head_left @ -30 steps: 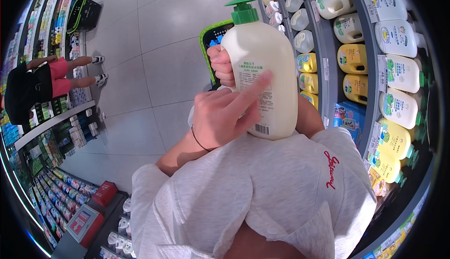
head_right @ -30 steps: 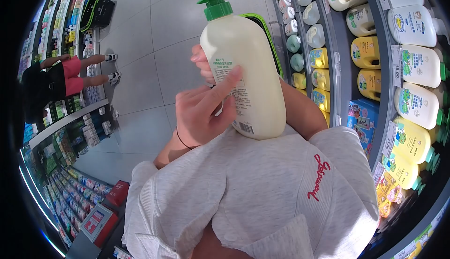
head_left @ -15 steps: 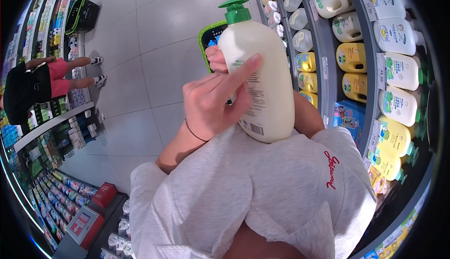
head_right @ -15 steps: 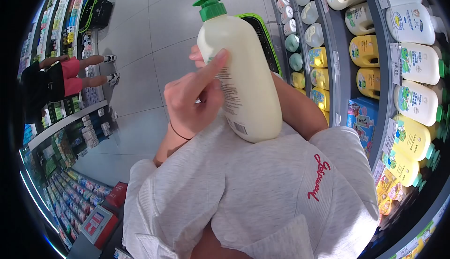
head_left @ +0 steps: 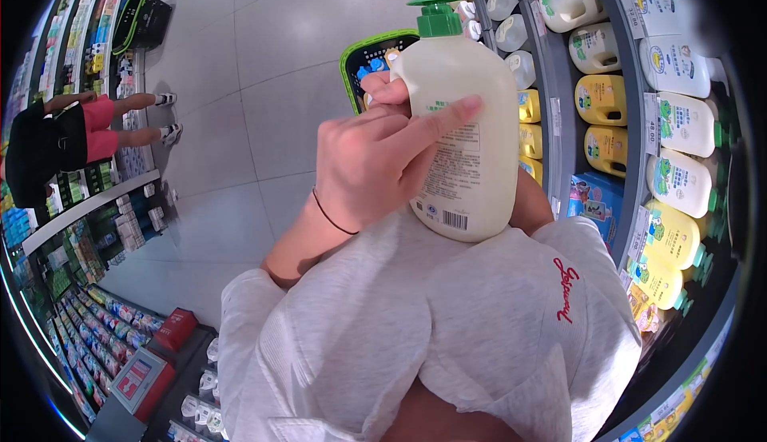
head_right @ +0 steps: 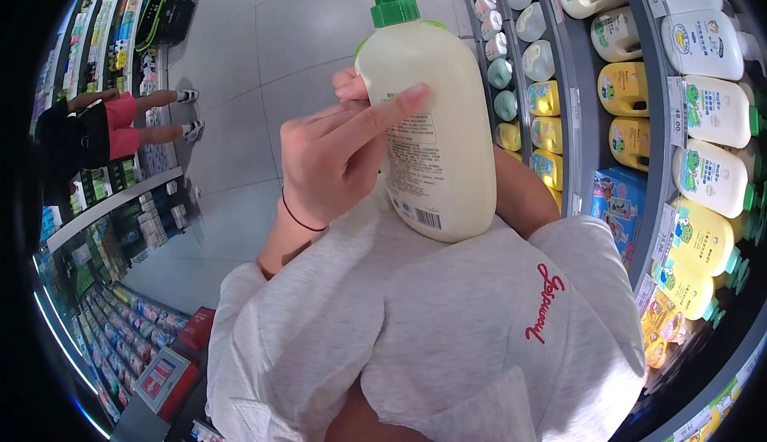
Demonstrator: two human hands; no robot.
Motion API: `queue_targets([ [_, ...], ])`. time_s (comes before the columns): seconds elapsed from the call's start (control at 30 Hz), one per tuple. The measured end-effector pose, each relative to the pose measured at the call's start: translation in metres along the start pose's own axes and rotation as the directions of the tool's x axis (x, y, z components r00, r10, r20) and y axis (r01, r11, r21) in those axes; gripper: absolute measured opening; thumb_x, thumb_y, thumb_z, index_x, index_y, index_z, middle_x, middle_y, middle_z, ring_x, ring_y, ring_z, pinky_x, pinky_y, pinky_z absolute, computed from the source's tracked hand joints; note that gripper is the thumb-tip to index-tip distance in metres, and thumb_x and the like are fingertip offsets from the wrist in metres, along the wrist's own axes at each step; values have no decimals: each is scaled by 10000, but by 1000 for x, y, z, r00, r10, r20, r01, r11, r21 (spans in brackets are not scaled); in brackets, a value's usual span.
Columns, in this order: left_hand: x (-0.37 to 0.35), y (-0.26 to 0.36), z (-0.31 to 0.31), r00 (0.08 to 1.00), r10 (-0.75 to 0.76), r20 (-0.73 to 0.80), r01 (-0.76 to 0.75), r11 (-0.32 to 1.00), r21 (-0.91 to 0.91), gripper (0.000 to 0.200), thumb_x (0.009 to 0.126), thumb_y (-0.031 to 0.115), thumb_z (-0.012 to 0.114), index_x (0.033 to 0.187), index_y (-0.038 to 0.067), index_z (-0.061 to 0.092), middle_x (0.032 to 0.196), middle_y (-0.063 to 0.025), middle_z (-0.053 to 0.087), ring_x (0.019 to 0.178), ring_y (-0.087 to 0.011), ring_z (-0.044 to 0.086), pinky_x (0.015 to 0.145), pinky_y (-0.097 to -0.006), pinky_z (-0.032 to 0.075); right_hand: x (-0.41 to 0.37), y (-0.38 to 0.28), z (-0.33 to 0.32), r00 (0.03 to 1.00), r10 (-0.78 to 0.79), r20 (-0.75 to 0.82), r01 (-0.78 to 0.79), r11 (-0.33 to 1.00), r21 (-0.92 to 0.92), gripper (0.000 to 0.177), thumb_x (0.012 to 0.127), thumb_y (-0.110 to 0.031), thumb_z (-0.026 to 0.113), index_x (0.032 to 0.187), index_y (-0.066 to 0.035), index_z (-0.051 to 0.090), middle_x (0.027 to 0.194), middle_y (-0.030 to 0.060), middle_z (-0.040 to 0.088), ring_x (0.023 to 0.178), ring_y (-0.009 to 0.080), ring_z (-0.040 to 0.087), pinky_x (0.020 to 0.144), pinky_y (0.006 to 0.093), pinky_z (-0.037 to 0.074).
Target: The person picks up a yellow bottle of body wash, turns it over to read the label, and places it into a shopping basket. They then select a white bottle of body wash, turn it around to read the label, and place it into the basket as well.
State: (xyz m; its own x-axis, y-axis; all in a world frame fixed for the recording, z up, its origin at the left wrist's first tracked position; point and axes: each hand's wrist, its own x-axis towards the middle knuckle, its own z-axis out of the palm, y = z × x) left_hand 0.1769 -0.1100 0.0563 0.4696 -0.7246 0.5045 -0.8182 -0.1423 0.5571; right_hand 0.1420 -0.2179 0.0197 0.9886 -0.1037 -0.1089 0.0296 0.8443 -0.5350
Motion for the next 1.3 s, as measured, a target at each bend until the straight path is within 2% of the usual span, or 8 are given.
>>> queue_targets([
  [0.1, 1, 7, 3, 1000, -17, -21, 17, 1000, 21, 542, 623, -59, 578, 1121, 144, 651, 496, -3, 459, 408, -120, 453, 402, -246, 381, 10, -11, -11, 926, 377, 14, -377, 925, 38, 315, 821, -176, 560, 630, -125, 315, 569, -64, 277, 510, 52, 235, 458, 211, 202],
  [0.2, -3, 13, 5, 999, -28, -19, 28, 1000, -8, 543, 623, -52, 589, 1126, 144, 647, 489, 3, 450, 404, -116, 444, 397, -247, 369, 11, -17, -17, 862, 499, 86, -504, 862, 53, 334, 816, -182, 561, 613, -130, 300, 540, -66, 257, 479, 57, 213, 434, 214, 191],
  [0.53, -6, 14, -1, 978, 39, 206, -27, 998, -62, 499, 657, 2, 608, 1113, 199, 650, 489, 32, 473, 411, -109, 465, 394, -250, 388, 14, -23, -19, 839, 519, 163, -538, 837, 105, 312, 827, -146, 553, 632, -125, 311, 554, -55, 287, 487, 56, 237, 442, 208, 211],
  [0.63, 8, -7, -3, 990, 27, 135, -21, 999, -45, 464, 689, 43, 617, 1112, 231, 646, 508, 44, 513, 428, -101, 507, 399, -245, 412, 8, -13, -16, 906, 387, 169, -417, 884, 212, 300, 831, -126, 553, 641, -117, 320, 646, -34, 355, 546, 56, 283, 478, 197, 236],
  [0.7, 15, -10, -5, 998, 14, 56, -11, 999, -41, 463, 688, 36, 616, 1109, 224, 648, 521, 42, 530, 433, -102, 516, 401, -247, 413, -2, -10, 0, 985, 106, -135, -90, 988, 122, 292, 829, -114, 559, 651, -121, 326, 719, -25, 361, 597, 59, 300, 506, 192, 247],
  [0.77, 17, -3, -4, 999, 15, 44, -12, 998, -57, 476, 639, -73, 589, 1062, 127, 675, 507, -19, 489, 411, -131, 473, 397, -268, 369, 2, -19, -2, 985, 169, -21, -167, 982, 84, 298, 825, -119, 565, 653, -124, 321, 688, -31, 340, 578, 57, 289, 498, 192, 247],
  [0.9, 9, 7, -3, 991, -31, 129, 35, 999, -23, 497, 692, 22, 614, 1148, 219, 622, 555, 34, 570, 460, -107, 542, 415, -252, 425, 11, -25, -15, 885, 449, 122, -465, 861, 208, 324, 831, -140, 571, 652, -142, 302, 597, -54, 277, 520, 46, 255, 465, 191, 245],
  [1.3, -5, 3, 6, 978, 12, 207, 17, 991, -136, 548, 651, -18, 621, 1151, 206, 629, 489, 8, 484, 401, -129, 472, 384, -253, 380, 22, -22, -36, 876, 457, 152, -477, 868, 141, 315, 896, -170, 536, 657, -164, 332, 555, -89, 258, 461, 32, 242, 419, 196, 264],
])
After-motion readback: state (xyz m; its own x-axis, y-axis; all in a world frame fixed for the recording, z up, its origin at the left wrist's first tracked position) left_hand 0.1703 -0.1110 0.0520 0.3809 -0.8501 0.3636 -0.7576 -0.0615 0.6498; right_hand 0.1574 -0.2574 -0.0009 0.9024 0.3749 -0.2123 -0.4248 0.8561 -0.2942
